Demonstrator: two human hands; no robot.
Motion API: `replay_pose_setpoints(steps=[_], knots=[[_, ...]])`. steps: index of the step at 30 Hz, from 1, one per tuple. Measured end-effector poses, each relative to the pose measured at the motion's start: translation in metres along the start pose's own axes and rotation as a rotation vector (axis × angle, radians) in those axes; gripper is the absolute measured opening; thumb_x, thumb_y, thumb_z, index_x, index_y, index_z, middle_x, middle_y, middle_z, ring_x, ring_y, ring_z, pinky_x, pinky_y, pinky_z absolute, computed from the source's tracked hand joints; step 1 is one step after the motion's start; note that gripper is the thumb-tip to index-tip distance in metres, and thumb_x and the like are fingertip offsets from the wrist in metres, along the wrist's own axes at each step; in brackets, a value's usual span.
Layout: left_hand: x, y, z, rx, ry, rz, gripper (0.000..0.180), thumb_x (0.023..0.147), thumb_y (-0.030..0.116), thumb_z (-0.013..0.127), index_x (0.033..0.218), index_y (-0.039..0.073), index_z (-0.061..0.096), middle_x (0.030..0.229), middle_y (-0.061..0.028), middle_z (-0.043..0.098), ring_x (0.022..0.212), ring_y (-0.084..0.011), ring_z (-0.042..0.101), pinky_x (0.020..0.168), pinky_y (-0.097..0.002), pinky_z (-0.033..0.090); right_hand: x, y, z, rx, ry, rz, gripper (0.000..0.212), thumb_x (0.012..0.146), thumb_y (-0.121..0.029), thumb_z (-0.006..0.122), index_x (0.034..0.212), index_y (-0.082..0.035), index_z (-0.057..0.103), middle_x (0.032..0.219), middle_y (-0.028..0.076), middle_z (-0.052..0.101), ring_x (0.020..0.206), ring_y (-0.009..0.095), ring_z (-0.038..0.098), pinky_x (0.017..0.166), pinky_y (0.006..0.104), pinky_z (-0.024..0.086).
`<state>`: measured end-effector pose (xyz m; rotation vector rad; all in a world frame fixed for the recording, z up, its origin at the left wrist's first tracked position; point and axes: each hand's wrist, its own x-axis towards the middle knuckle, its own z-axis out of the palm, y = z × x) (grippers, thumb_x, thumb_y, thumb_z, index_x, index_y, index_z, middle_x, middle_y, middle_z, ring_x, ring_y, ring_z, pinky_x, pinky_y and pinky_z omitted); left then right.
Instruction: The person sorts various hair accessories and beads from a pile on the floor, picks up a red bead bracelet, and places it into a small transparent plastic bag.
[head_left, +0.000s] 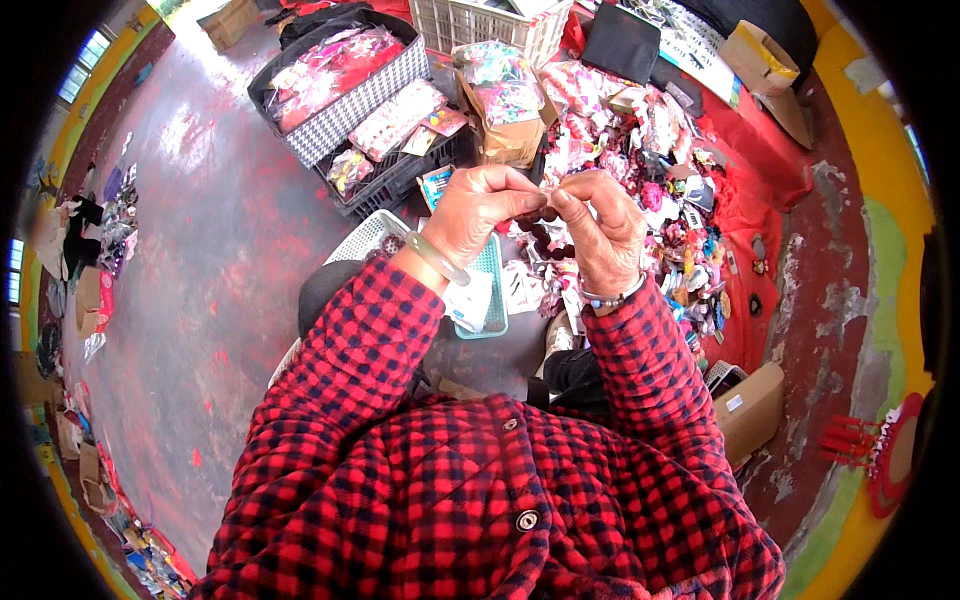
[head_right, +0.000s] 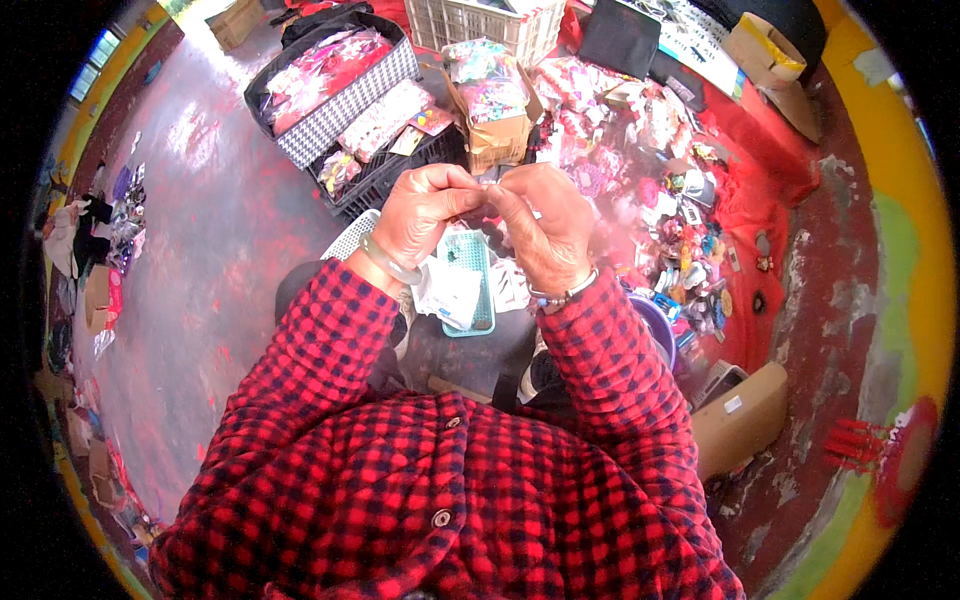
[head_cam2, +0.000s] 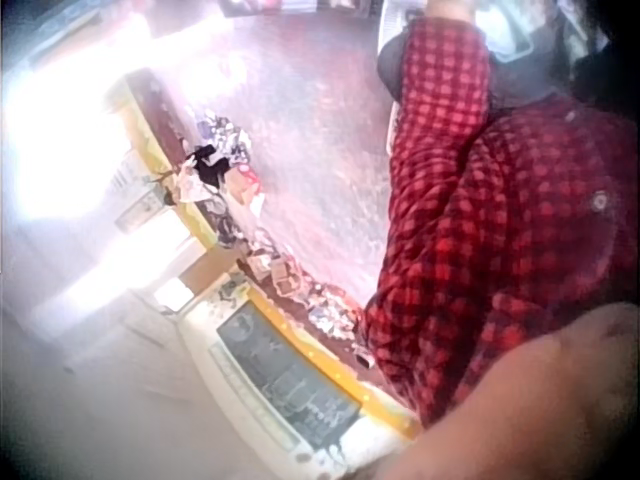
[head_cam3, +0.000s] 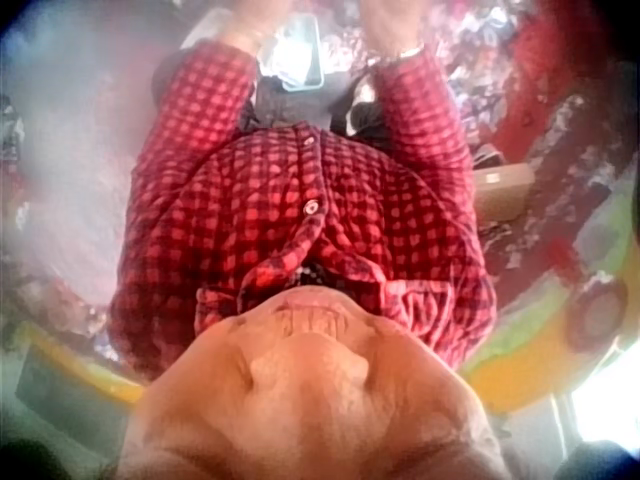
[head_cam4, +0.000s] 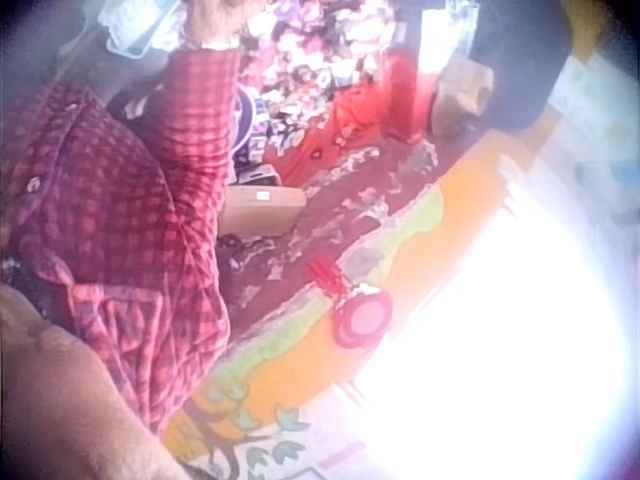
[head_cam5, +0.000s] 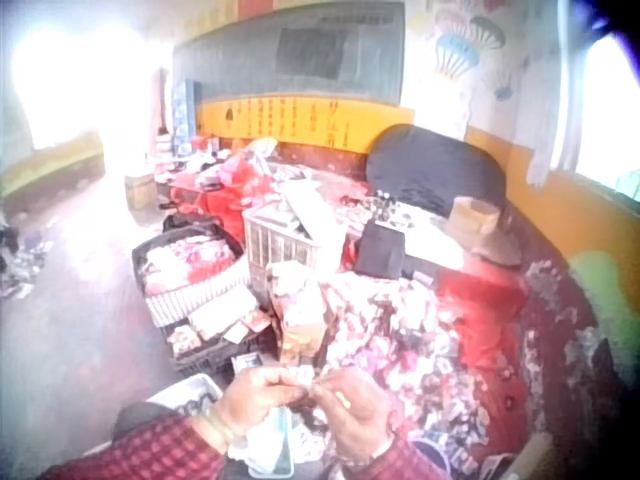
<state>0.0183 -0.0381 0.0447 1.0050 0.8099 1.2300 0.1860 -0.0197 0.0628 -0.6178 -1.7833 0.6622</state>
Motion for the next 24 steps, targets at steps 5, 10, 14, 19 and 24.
replay_pose_setpoints(steps=[5, 10, 14, 19, 24], knots=[[-0.01, 0.019, 0.019, 0.0, 0.04, 0.022, 0.014, 0.077, 0.01, 0.066, 0.085, -0.001, 0.065, 0.079, -0.0054, 0.065, 0.072, -0.0081, 0.058, 0.067, -0.0202, 0.045, -0.009, -0.015, -0.002, 0.416, 0.174, 0.501, 0.015, 0.081, -0.015, 0.062, 0.079, -0.001, 0.062, 0.064, -0.002, 0.056, 0.057, 0.005, 0.046, 0.05, 0.0197, 0.034], [-0.018, 0.008, 0.028, -0.15, 0.025, 0.003, 0.013, 0.082, 0.008, 0.06, 0.091, -0.001, 0.062, 0.083, -0.0079, 0.064, 0.064, -0.0119, 0.058, 0.054, -0.022, 0.044, -0.022, -0.02, -0.008, 0.588, 0.304, 0.632, 0.016, 0.079, -0.018, 0.066, 0.079, -0.002, 0.064, 0.071, -0.002, 0.059, 0.063, 0.006, 0.049, 0.058, 0.0198, 0.037], [-0.029, 0.006, 0.034, -0.201, 0.038, -0.01, 0.016, 0.082, 0.007, 0.059, 0.094, -0.003, 0.062, 0.083, -0.0082, 0.065, 0.065, -0.012, 0.058, 0.059, -0.023, 0.045, -0.034, -0.031, -0.008, 0.718, 0.349, 0.655, 0.019, 0.08, -0.017, 0.065, 0.086, 0.001, 0.065, 0.081, 0.004, 0.064, 0.069, 0.008, 0.054, 0.065, 0.0201, 0.041], [-0.048, 0.009, 0.046, -0.106, 0.057, 0.011, 0.016, 0.083, 0.007, 0.059, 0.094, -0.004, 0.062, 0.084, -0.0093, 0.064, 0.07, -0.0126, 0.06, 0.061, -0.0236, 0.047, -0.05, -0.038, -0.015, 0.784, 0.247, 0.727, 0.019, 0.082, -0.013, 0.062, 0.092, 0.002, 0.063, 0.084, 0.008, 0.065, 0.065, 0.011, 0.056, 0.053, 0.0227, 0.044], [-0.064, -0.001, 0.039, 0.082, 0.018, 0.05, 0.014, 0.082, 0.005, 0.059, 0.091, -0.005, 0.061, 0.084, -0.0097, 0.064, 0.077, -0.0146, 0.062, 0.07, -0.0246, 0.049, -0.064, -0.057, -0.02, 0.667, 0.082, 0.778, 0.017, 0.08, -0.01, 0.063, 0.092, 0.002, 0.063, 0.081, 0.007, 0.065, 0.065, 0.01, 0.057, 0.053, 0.0226, 0.045]])
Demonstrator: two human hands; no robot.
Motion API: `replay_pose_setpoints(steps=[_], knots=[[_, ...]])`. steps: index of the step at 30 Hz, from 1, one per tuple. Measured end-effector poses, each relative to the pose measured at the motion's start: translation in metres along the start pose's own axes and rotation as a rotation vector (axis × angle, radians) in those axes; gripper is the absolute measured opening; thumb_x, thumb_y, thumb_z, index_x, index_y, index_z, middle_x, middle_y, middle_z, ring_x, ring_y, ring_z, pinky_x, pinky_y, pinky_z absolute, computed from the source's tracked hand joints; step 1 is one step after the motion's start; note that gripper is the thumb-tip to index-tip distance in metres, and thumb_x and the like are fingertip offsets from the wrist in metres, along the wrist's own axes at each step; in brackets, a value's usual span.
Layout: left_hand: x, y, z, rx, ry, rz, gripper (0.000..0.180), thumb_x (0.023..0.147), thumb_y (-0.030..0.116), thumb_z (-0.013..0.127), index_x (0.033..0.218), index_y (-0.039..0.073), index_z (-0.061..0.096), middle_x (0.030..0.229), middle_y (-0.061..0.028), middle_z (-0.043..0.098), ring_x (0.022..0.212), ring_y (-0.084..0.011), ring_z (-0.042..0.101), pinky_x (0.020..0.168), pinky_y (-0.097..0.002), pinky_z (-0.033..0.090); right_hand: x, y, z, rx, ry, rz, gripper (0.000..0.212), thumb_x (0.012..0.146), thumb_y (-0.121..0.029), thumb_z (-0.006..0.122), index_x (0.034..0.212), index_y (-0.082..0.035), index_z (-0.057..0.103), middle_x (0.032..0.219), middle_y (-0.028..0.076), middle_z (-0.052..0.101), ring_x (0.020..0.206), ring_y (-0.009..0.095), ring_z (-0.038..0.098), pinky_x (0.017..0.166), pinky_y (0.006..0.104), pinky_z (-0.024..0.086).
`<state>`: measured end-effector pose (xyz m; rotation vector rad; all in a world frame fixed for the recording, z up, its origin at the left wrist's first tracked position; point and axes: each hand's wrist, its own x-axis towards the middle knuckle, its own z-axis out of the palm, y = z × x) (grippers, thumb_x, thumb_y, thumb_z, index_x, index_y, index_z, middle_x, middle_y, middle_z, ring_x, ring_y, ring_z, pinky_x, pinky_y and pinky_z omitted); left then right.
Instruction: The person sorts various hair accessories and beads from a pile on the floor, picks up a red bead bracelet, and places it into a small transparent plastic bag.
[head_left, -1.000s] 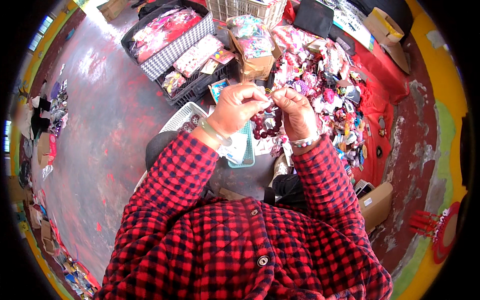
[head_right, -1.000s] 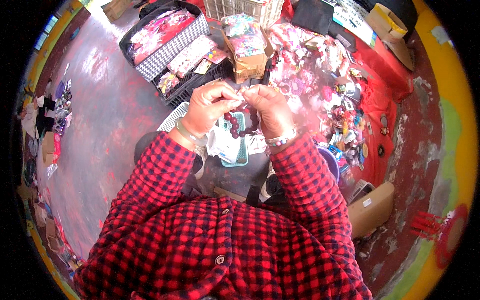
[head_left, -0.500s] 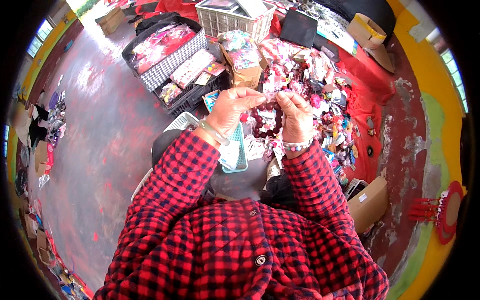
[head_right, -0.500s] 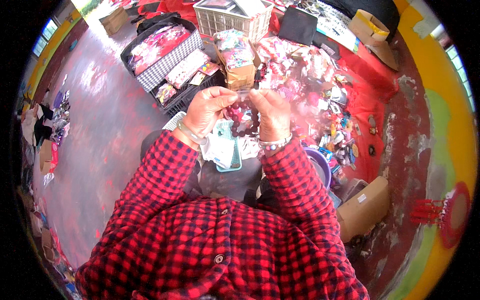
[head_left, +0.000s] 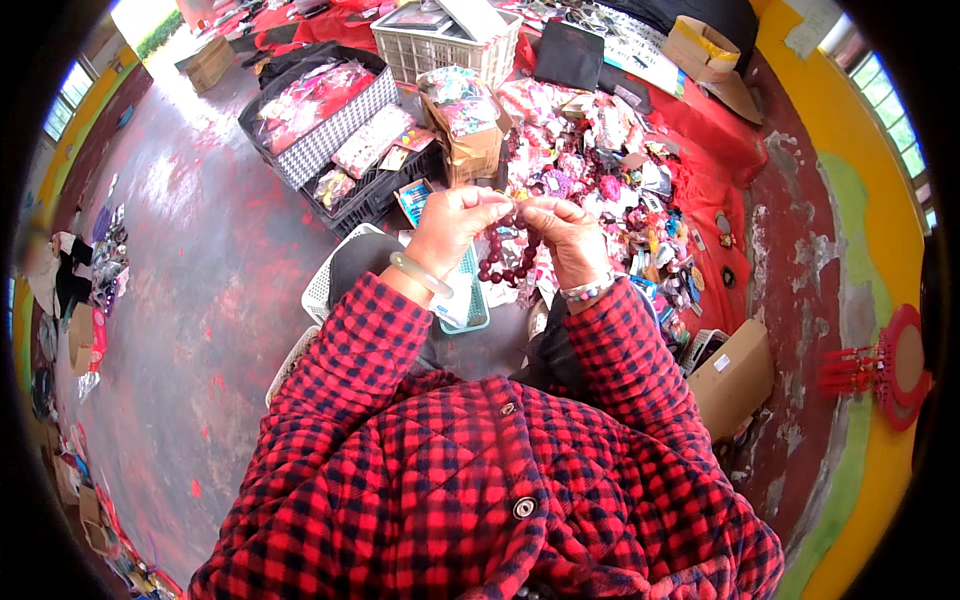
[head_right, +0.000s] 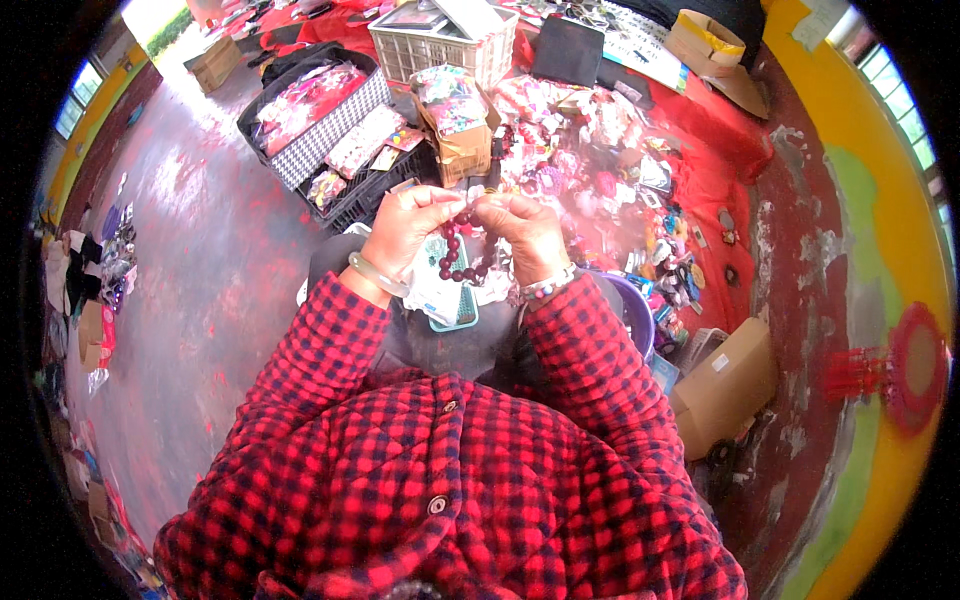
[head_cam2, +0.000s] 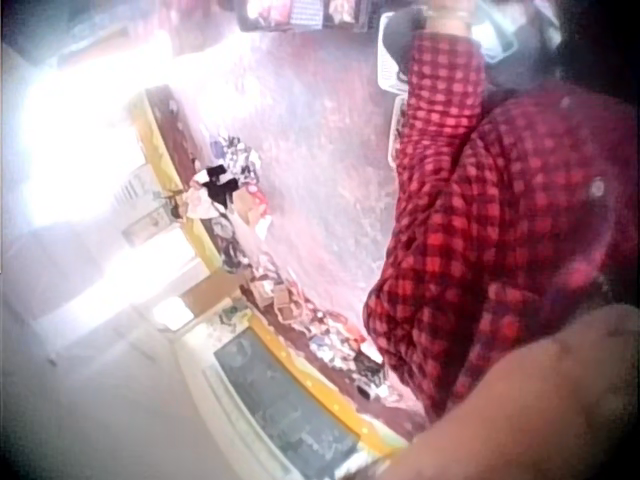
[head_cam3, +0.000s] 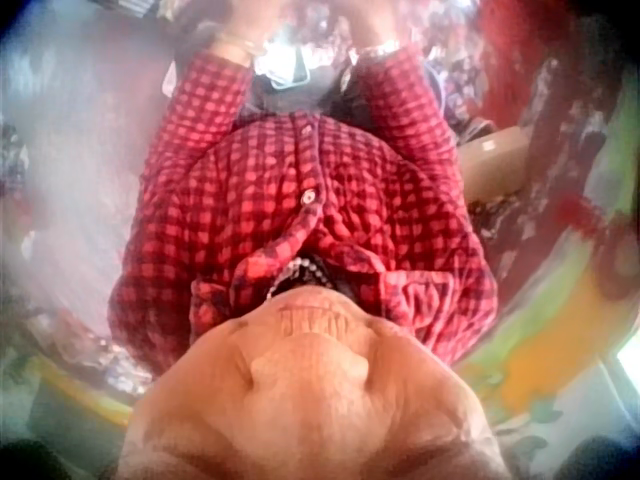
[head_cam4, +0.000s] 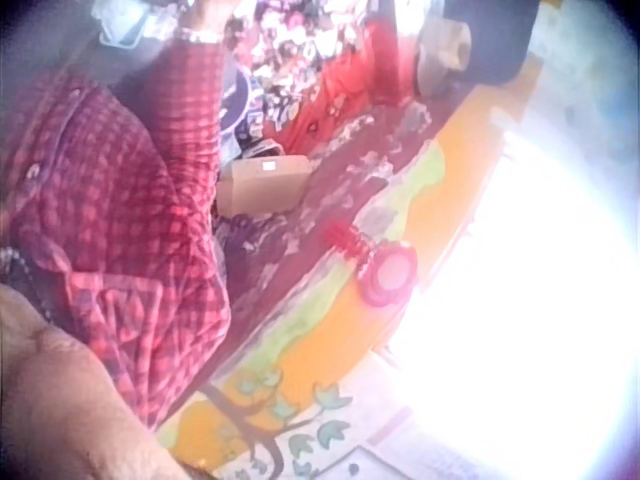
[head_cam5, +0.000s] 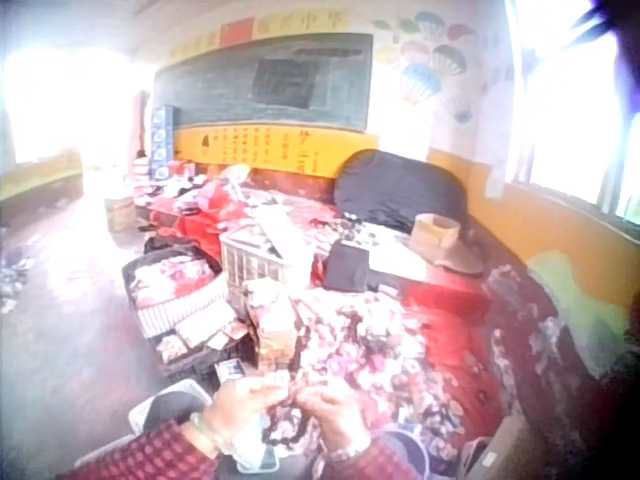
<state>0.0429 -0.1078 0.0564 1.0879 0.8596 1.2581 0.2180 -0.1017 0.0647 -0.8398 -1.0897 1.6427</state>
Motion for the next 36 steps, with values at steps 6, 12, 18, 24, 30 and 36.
replay_pose_setpoints(steps=[6, 12, 18, 24, 30, 36], knots=[[-0.023, -0.001, 0.001, -0.02, -0.04, -0.027, 0.01, 0.08, 0.005, 0.061, 0.086, -0.003, 0.061, 0.081, -0.0088, 0.063, 0.074, -0.0136, 0.06, 0.07, -0.0237, 0.048, -0.024, -0.002, 0.008, -0.07, -0.041, 0.05, 0.014, 0.078, -0.007, 0.063, 0.09, 0.002, 0.064, 0.08, 0.007, 0.065, 0.072, 0.011, 0.058, 0.066, 0.022, 0.044], [-0.047, 0.022, -0.002, -0.086, -0.044, -0.065, 0.009, 0.079, 0.004, 0.061, 0.085, -0.003, 0.061, 0.081, -0.0098, 0.064, 0.075, -0.0155, 0.06, 0.071, -0.0257, 0.047, -0.045, -0.016, 0.031, -0.12, -0.064, 0.004, 0.009, 0.079, -0.006, 0.061, 0.084, 0.001, 0.065, 0.077, 0.006, 0.064, 0.069, 0.011, 0.057, 0.065, 0.0218, 0.043], [-0.063, 0.033, 0.003, -0.412, -0.072, -0.098, 0.009, 0.076, 0.001, 0.062, 0.084, -0.004, 0.062, 0.082, -0.0107, 0.064, 0.077, -0.017, 0.06, 0.077, -0.0285, 0.047, -0.06, -0.034, 0.047, -0.246, -0.141, -0.112, 0.014, 0.08, -0.009, 0.059, 0.085, 0.004, 0.063, 0.083, 0.007, 0.062, 0.076, 0.013, 0.056, 0.071, 0.0242, 0.043], [-0.068, 0.026, -0.012, -0.472, -0.099, -0.112, 0.014, 0.083, 0.009, 0.058, 0.089, -0.003, 0.062, 0.086, -0.0106, 0.064, 0.08, -0.0166, 0.06, 0.077, -0.0292, 0.046, -0.051, -0.008, 0.048, 0.117, -0.11, 0.084, 0.014, 0.079, -0.007, 0.063, 0.089, 0.002, 0.062, 0.08, 0.004, 0.062, 0.074, 0.011, 0.056, 0.07, 0.0222, 0.043], [-0.066, 0.031, -0.024, -0.328, -0.075, -0.151, 0.021, 0.087, 0.018, 0.054, 0.095, -0.001, 0.06, 0.091, -0.0091, 0.063, 0.085, -0.0152, 0.059, 0.074, -0.029, 0.046, -0.033, 0.006, 0.038, 0.028, -0.119, 0.083, 0.011, 0.08, -0.011, 0.062, 0.087, -0.002, 0.063, 0.078, 0.002, 0.062, 0.069, 0.007, 0.054, 0.064, 0.0192, 0.04], [-0.046, 0.017, -0.017, -0.081, -0.022, -0.094, 0.013, 0.084, 0.009, 0.056, 0.092, -0.001, 0.061, 0.085, -0.0073, 0.063, 0.078, -0.0135, 0.059, 0.07, -0.0254, 0.047, -0.018, 0.009, 0.028, -0.046, -0.062, 0.035, 0.011, 0.08, -0.011, 0.062, 0.086, -0.002, 0.063, 0.08, 0.003, 0.063, 0.071, 0.007, 0.056, 0.064, 0.0199, 0.041]])
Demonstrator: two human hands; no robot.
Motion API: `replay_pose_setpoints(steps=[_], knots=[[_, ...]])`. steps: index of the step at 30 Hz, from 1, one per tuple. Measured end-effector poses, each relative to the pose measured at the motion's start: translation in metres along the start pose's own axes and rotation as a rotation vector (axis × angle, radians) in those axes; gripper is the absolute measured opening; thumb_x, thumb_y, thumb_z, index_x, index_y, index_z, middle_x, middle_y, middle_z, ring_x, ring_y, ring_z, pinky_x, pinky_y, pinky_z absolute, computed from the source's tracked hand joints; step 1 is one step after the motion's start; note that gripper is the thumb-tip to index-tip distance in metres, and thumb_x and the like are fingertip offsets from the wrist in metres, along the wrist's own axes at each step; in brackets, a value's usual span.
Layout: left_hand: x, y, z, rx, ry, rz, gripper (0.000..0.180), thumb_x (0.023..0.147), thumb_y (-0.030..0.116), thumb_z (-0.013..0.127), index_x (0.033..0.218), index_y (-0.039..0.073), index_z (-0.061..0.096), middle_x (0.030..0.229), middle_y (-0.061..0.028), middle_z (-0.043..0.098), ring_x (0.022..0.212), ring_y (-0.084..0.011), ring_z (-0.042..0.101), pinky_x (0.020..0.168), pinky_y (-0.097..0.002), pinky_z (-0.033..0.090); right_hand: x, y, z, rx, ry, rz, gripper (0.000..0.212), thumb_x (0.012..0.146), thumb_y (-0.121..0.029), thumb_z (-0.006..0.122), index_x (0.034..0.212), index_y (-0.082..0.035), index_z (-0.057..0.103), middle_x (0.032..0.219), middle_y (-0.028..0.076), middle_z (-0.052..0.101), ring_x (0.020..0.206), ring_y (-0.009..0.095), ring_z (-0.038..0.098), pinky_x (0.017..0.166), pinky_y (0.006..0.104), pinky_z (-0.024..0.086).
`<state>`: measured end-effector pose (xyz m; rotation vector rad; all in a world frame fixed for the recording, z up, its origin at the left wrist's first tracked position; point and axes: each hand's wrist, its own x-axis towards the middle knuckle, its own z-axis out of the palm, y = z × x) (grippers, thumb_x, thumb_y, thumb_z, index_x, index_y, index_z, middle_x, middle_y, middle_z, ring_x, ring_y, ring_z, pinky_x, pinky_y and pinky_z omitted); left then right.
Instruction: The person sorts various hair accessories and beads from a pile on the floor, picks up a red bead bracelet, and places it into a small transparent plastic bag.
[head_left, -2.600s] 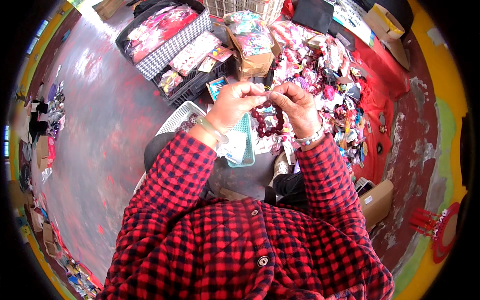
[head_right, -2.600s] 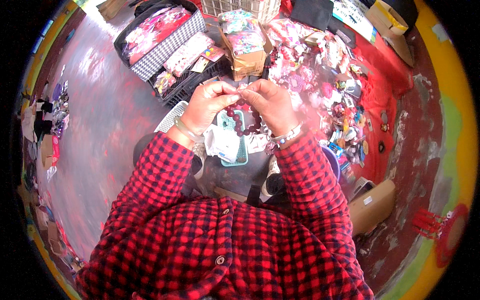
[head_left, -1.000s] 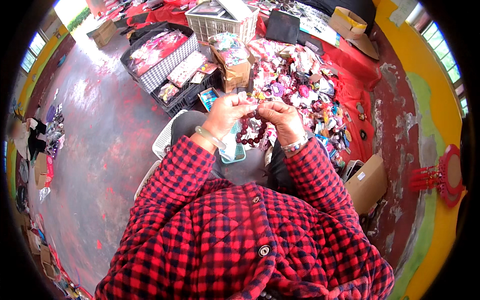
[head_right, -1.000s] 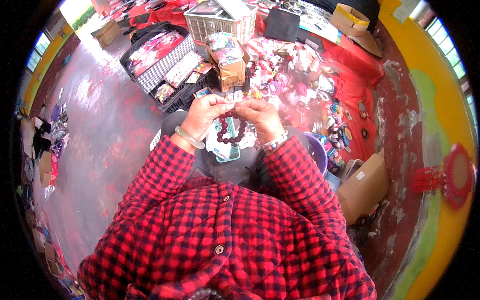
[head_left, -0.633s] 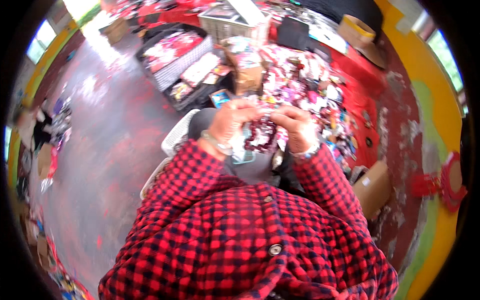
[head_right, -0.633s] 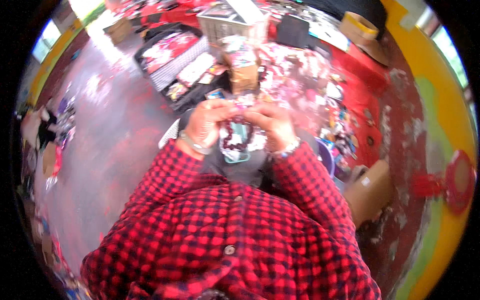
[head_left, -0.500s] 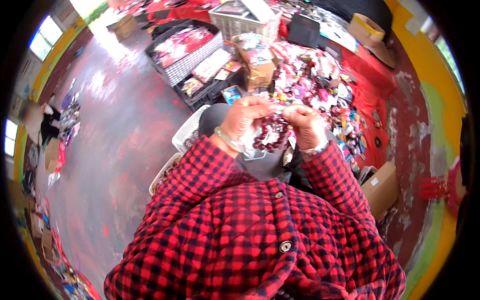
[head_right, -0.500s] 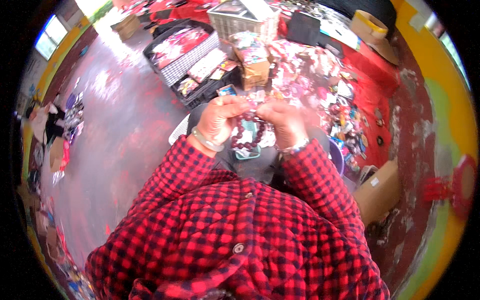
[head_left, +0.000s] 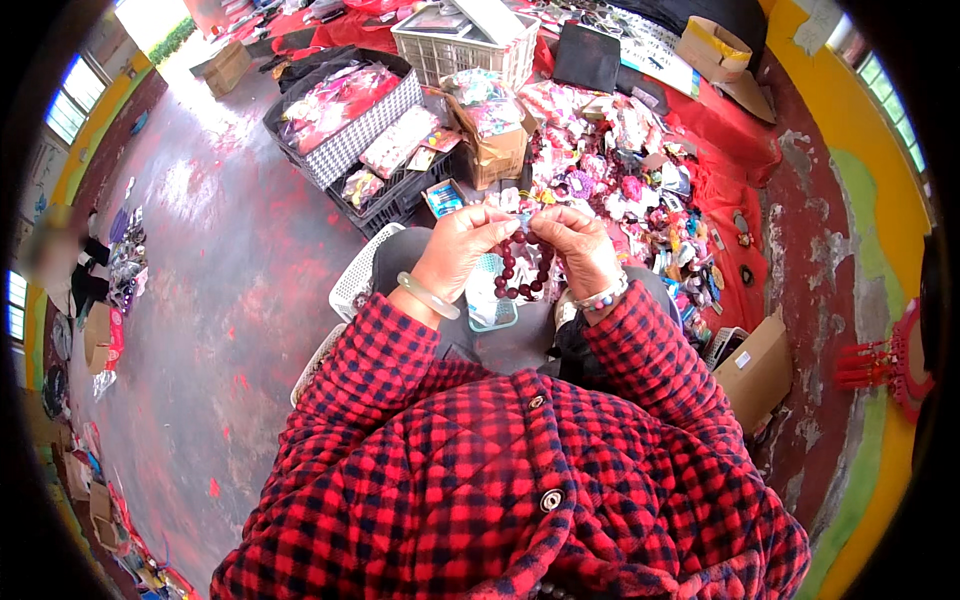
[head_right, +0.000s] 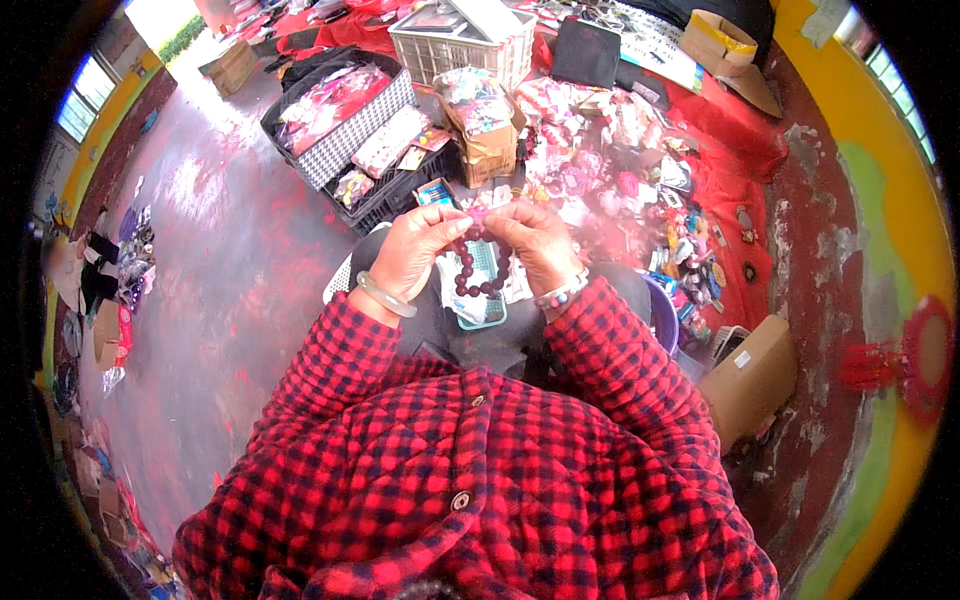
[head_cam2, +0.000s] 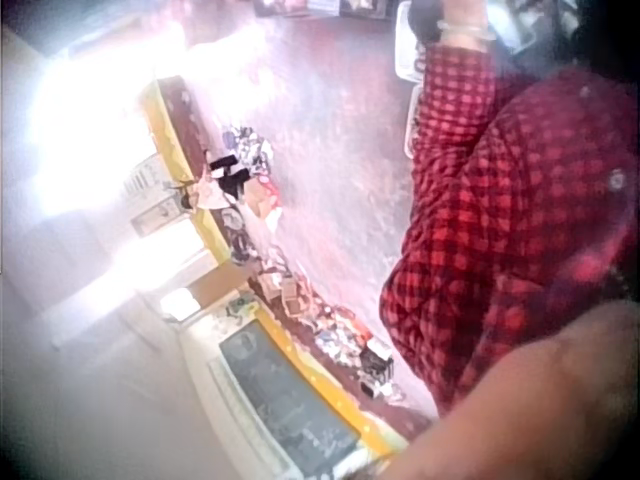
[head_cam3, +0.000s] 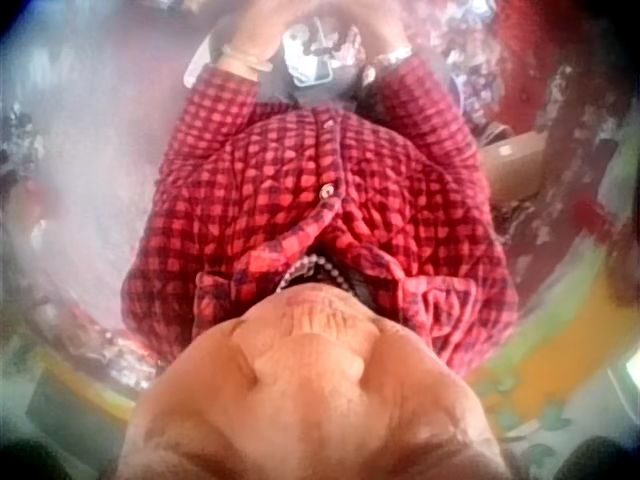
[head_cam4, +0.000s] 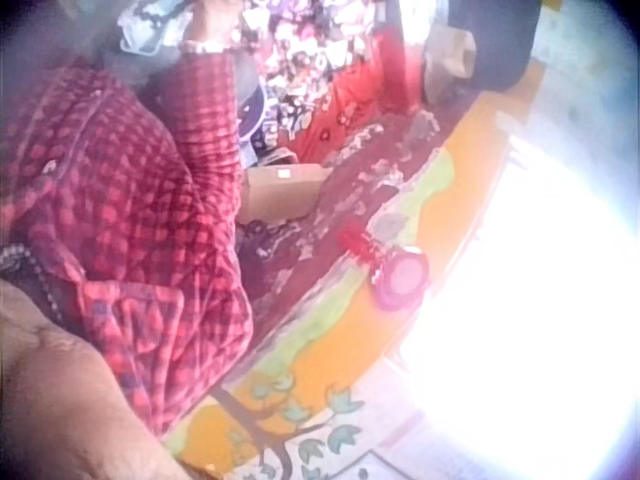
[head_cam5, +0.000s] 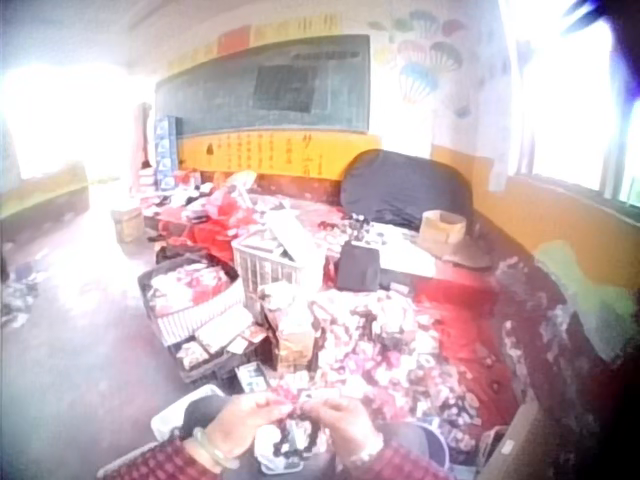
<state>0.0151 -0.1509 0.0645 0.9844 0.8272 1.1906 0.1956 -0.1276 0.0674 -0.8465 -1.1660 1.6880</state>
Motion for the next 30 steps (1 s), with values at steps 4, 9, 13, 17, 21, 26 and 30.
replay_pose_setpoints(steps=[4, 9, 13, 17, 21, 26, 30], knots=[[0.021, 0.001, 0.002, 0.022, 0.062, 0.051, 0.01, 0.083, 0.007, 0.057, 0.088, -0.001, 0.06, 0.081, -0.0061, 0.062, 0.074, -0.0119, 0.059, 0.065, -0.0222, 0.046, 0.02, -0.008, 0.004, -0.015, -0.04, -0.038, 0.011, 0.078, -0.008, 0.063, 0.087, -0.001, 0.062, 0.081, 0.004, 0.063, 0.072, 0.009, 0.057, 0.062, 0.0206, 0.043], [0.059, 0.006, 0.001, 0.086, 0.05, 0.107, 0.004, 0.083, 0.003, 0.056, 0.083, 0.001, 0.059, 0.077, -0.0046, 0.061, 0.072, -0.0105, 0.058, 0.066, -0.0222, 0.046, 0.056, -0.017, -0.008, 0.012, -0.036, -0.031, 0.007, 0.078, -0.005, 0.063, 0.082, -0.001, 0.06, 0.075, 0.002, 0.061, 0.065, 0.008, 0.055, 0.06, 0.0199, 0.043], [0.089, -0.001, -0.011, 0.018, 0.114, 0.098, 0.003, 0.082, 0.001, 0.056, 0.083, 0.002, 0.058, 0.077, -0.0043, 0.06, 0.07, -0.0104, 0.056, 0.067, -0.0226, 0.045, 0.085, -0.019, -0.007, -0.087, 0.028, -0.09, 0.004, 0.077, -0.003, 0.062, 0.081, -0.001, 0.06, 0.072, 0.002, 0.06, 0.063, 0.007, 0.053, 0.057, 0.0192, 0.042], [0.109, -0.022, -0.024, -0.188, 0.134, 0.097, 0.001, 0.08, 0.005, 0.061, 0.08, 0.006, 0.06, 0.072, -0.0004, 0.061, 0.06, -0.0064, 0.054, 0.053, -0.0182, 0.041, 0.109, 0.006, -0.02, 0.003, 0.04, -0.039, 0.005, 0.077, -0.005, 0.063, 0.08, 0.0, 0.061, 0.074, 0.004, 0.063, 0.066, 0.009, 0.057, 0.058, 0.0208, 0.043], [0.117, -0.031, -0.032, -0.259, 0.176, 0.048, 0.001, 0.08, 0.005, 0.062, 0.079, 0.006, 0.06, 0.073, 0.0002, 0.06, 0.063, -0.0063, 0.054, 0.056, -0.0189, 0.041, 0.121, 0.016, -0.034, 0.215, 0.045, 0.071, 0.013, 0.08, -0.009, 0.063, 0.087, 0.001, 0.063, 0.078, 0.006, 0.064, 0.067, 0.011, 0.058, 0.062, 0.0222, 0.046], [0.121, -0.027, -0.035, -0.223, 0.143, 0.018, 0.002, 0.081, 0.006, 0.061, 0.083, 0.006, 0.061, 0.076, 0.0002, 0.061, 0.066, -0.0065, 0.054, 0.06, -0.0195, 0.043, 0.118, 0.002, -0.047, 0.063, 0.05, 0.049, 0.01, 0.079, -0.006, 0.063, 0.086, 0.001, 0.064, 0.078, 0.005, 0.064, 0.068, 0.01, 0.058, 0.063, 0.0217, 0.045], [0.129, -0.032, -0.029, -0.237, 0.07, -0.016, 0.005, 0.083, 0.005, 0.057, 0.087, 0.004, 0.059, 0.085, -0.0038, 0.062, 0.075, -0.0108, 0.058, 0.068, -0.0234, 0.046, 0.116, 0.006, -0.056, -0.008, 0.053, -0.047, 0.009, 0.08, -0.006, 0.062, 0.086, 0.001, 0.064, 0.077, 0.004, 0.064, 0.068, 0.009, 0.057, 0.062, 0.0205, 0.044]])
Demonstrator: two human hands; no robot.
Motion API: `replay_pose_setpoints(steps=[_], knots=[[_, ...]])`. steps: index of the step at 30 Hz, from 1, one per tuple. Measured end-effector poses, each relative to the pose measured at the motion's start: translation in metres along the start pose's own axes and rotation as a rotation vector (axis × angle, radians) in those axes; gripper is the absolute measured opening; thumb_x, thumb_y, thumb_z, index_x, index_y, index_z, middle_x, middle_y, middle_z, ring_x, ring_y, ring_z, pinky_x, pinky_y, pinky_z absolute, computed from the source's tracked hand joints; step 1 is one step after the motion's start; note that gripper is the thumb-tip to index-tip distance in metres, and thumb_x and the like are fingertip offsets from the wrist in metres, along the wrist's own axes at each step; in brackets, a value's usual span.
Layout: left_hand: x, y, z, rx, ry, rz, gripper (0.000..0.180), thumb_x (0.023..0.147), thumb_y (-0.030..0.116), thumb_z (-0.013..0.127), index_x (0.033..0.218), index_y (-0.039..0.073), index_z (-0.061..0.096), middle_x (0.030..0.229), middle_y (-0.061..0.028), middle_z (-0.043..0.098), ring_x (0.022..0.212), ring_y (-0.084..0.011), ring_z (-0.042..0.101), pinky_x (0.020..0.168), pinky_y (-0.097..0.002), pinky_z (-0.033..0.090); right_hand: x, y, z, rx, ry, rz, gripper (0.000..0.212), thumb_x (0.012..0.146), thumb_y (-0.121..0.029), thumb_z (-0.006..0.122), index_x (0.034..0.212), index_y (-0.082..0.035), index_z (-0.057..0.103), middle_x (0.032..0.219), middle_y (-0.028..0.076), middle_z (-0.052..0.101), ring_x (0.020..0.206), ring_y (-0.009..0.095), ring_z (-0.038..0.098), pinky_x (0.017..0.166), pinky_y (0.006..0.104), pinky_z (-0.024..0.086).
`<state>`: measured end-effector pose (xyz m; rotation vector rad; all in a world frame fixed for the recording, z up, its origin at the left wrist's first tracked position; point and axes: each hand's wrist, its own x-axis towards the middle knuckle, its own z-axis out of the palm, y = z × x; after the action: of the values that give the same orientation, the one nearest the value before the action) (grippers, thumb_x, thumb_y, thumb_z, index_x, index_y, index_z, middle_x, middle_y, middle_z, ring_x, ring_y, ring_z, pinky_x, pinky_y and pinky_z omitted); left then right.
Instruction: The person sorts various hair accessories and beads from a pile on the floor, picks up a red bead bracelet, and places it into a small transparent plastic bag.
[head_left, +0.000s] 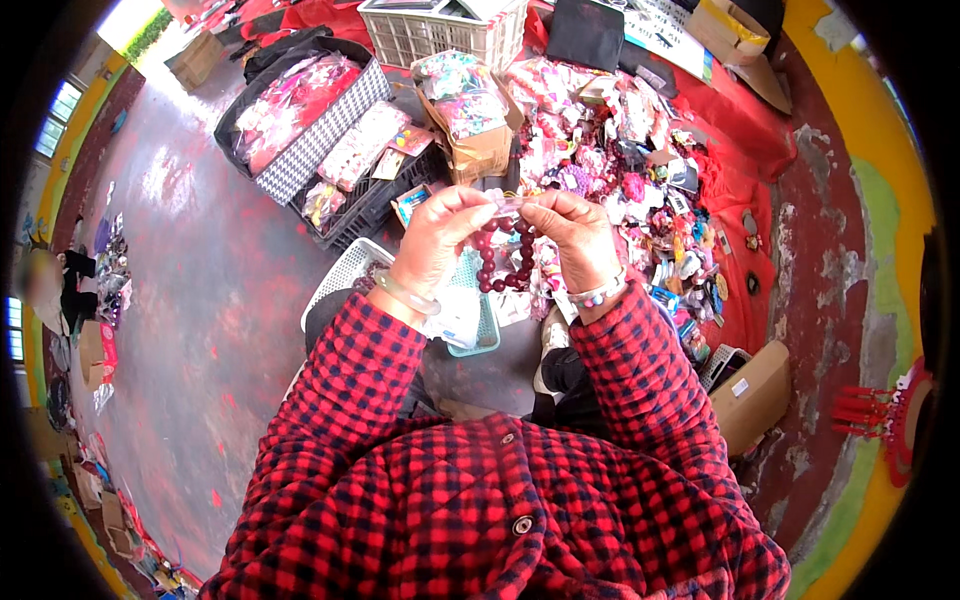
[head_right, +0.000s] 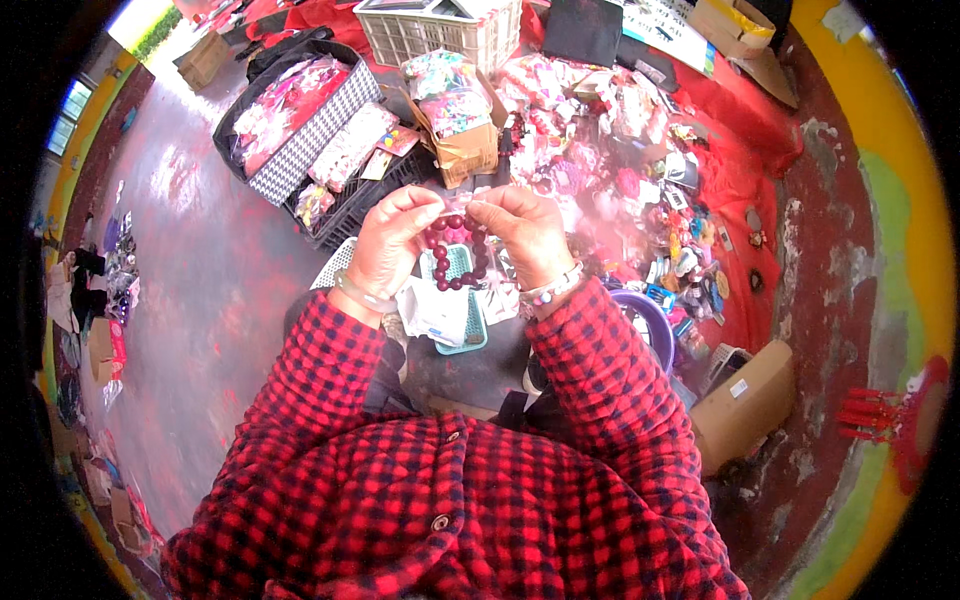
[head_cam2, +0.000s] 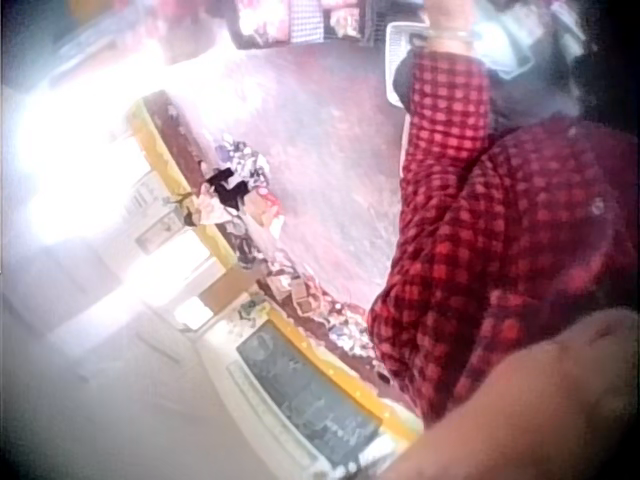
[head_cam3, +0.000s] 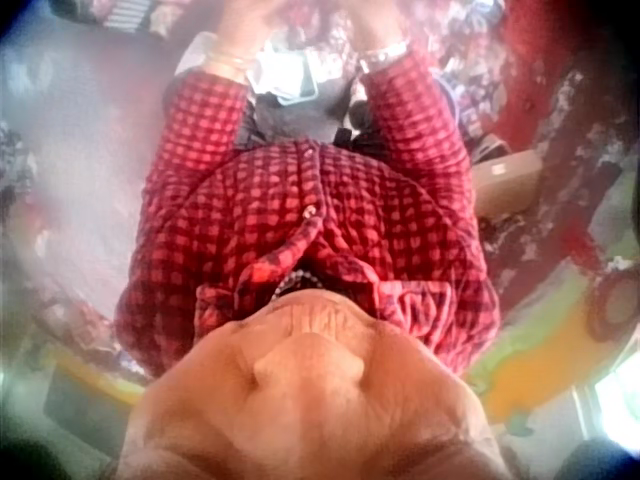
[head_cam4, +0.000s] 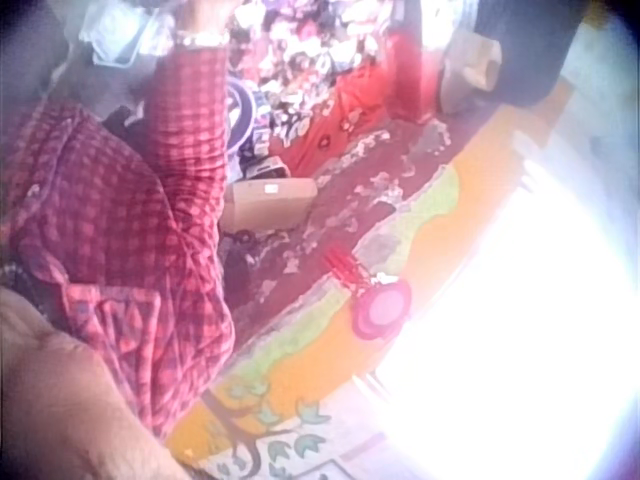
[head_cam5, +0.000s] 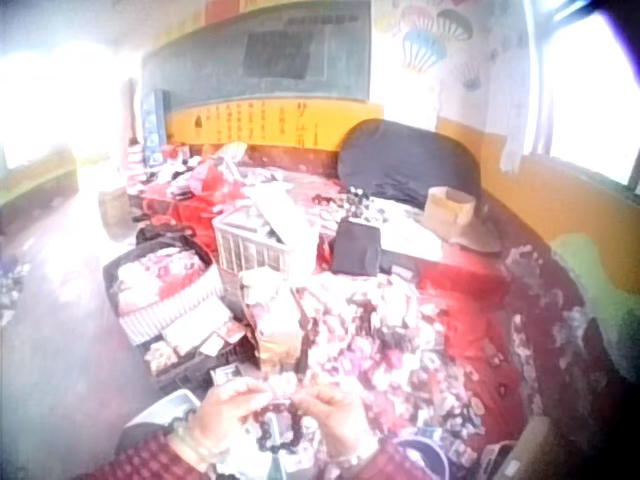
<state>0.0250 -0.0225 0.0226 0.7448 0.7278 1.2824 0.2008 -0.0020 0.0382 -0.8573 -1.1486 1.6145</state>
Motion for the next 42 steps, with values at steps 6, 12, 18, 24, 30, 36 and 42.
replay_pose_setpoints(steps=[6, 12, 18, 24, 30, 36, 42], knots=[[0.002, -0.007, 0.002, 0.237, -0.001, 0.001, 0.006, 0.083, 0.005, 0.058, 0.087, 0.002, 0.06, 0.082, -0.0042, 0.062, 0.075, -0.0106, 0.059, 0.068, -0.0225, 0.047, -0.001, 0.002, 0.003, -0.099, 0.029, 0.011, 0.008, 0.082, -0.006, 0.06, 0.085, 0.001, 0.062, 0.075, 0.001, 0.062, 0.066, 0.006, 0.054, 0.06, 0.0185, 0.042], [-0.005, -0.006, 0.004, 0.237, 0.02, 0.016, 0.004, 0.081, 0.001, 0.058, 0.084, 0.002, 0.061, 0.08, -0.0041, 0.062, 0.072, -0.0111, 0.059, 0.068, -0.0224, 0.047, -0.005, 0.006, 0.008, -0.096, -0.033, -0.059, 0.007, 0.084, -0.009, 0.059, 0.083, -0.002, 0.06, 0.074, -0.002, 0.059, 0.065, 0.003, 0.05, 0.057, 0.0171, 0.039], [-0.01, 0.0, 0.006, 0.176, -0.037, 0.083, 0.005, 0.08, -0.001, 0.058, 0.083, 0.001, 0.061, 0.081, -0.0021, 0.061, 0.076, -0.011, 0.058, 0.07, -0.0225, 0.046, -0.011, 0.009, 0.022, 0.19, -0.011, -0.113, 0.008, 0.085, -0.008, 0.057, 0.08, -0.002, 0.06, 0.076, 0.0, 0.059, 0.068, 0.006, 0.051, 0.063, 0.0201, 0.04], [-0.007, -0.001, 0.003, 0.096, 0.015, 0.051, 0.014, 0.084, 0.009, 0.057, 0.094, 0.0, 0.06, 0.089, -0.0062, 0.063, 0.08, -0.0134, 0.06, 0.072, -0.0261, 0.048, 0.001, 0.009, 0.01, 0.289, 0.08, -0.012, 0.013, 0.083, -0.014, 0.061, 0.085, -0.002, 0.062, 0.081, 0.002, 0.062, 0.069, 0.008, 0.055, 0.065, 0.0224, 0.044], [-0.004, 0.0, -0.006, 0.125, 0.084, 0.047, 0.02, 0.085, 0.015, 0.06, 0.097, 0.0, 0.063, 0.081, 0.0002, 0.062, 0.069, -0.004, 0.054, 0.061, -0.0175, 0.044, 0.001, 0.008, 0.01, 0.293, 0.093, 0.063, 0.022, 0.083, -0.017, 0.062, 0.096, 0.001, 0.063, 0.085, 0.006, 0.064, 0.073, 0.01, 0.056, 0.069, 0.0234, 0.044], [-0.006, -0.001, -0.004, 0.322, 0.091, 0.086, 0.015, 0.086, 0.008, 0.054, 0.094, -0.002, 0.062, 0.087, -0.0056, 0.064, 0.076, -0.0101, 0.059, 0.068, -0.0215, 0.047, 0.002, 0.019, 0.01, 0.114, 0.07, 0.062, 0.012, 0.078, -0.01, 0.065, 0.086, -0.003, 0.066, 0.082, 0.003, 0.063, 0.069, 0.008, 0.053, 0.064, 0.0206, 0.04], [-0.006, -0.004, -0.009, 0.177, 0.024, 0.02, 0.015, 0.085, 0.007, 0.055, 0.096, -0.002, 0.062, 0.089, -0.0068, 0.064, 0.082, -0.0128, 0.059, 0.076, -0.0251, 0.046, -0.001, 0.018, 0.008, 0.199, 0.01, 0.072, 0.008, 0.077, -0.008, 0.065, 0.082, -0.002, 0.065, 0.075, 0.001, 0.061, 0.067, 0.008, 0.051, 0.063, 0.0219, 0.039]])
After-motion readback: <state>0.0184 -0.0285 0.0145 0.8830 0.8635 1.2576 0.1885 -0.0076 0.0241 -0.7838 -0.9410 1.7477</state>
